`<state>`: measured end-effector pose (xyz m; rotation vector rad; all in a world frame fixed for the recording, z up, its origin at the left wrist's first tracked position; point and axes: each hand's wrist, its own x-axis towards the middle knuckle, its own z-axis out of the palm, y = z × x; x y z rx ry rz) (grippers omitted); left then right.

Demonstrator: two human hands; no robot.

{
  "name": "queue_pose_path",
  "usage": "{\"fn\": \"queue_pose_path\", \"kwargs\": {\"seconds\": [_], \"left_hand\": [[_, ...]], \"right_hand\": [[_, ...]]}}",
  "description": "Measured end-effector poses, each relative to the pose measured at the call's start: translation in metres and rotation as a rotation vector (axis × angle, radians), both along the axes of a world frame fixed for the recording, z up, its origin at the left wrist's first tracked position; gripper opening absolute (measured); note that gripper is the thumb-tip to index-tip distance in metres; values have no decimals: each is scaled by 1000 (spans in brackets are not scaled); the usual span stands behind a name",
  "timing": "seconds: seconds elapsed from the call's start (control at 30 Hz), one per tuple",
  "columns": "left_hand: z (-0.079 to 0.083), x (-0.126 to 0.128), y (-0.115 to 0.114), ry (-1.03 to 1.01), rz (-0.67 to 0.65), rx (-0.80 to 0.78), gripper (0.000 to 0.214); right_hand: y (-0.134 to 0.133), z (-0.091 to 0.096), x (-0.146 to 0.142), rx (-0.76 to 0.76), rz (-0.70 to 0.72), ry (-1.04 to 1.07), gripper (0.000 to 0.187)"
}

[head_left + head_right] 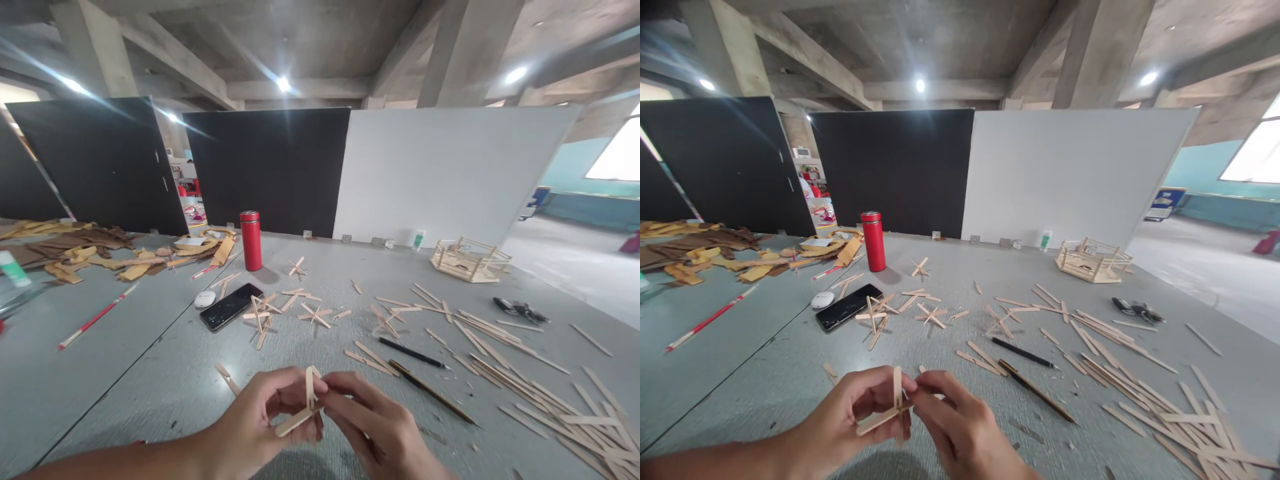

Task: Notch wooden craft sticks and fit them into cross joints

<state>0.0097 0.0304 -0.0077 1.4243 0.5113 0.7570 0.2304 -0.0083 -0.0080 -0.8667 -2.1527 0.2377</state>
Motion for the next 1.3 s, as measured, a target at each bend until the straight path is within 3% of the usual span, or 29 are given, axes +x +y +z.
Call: {"fn": "queue_pose_path", "kwargs": {"seconds": [0.1,0.2,0.37,0.57,0.67,0.77,0.97,1.07,1.3], "left_hand": [[0,-2,2,117,133,199,16],[-1,-3,3,143,196,369,9],[-6,-4,6,134,227,377,14],[-9,-5,8,176,247,369,13],[-11,-6,8,172,251,359,15],[-12,-6,9,173,249,323,16],[-7,-6,6,172,226,251,19],[-2,-5,4,162,232,214,21],[2,-1,0,112,135,169,21]], "right_hand": [[7,3,4,97,-182,-61,29],[24,12,19,90,-376,-192,25],[58,31,69,21,-541,-286,29],[78,34,114,-93,-500,-390,27],[78,23,112,-159,-416,-444,22],[76,9,101,-200,-348,-490,5],[76,-8,85,-158,-321,-520,17],[73,-5,77,-110,-331,-485,24],[31,26,38,-9,-358,-150,9]]}}
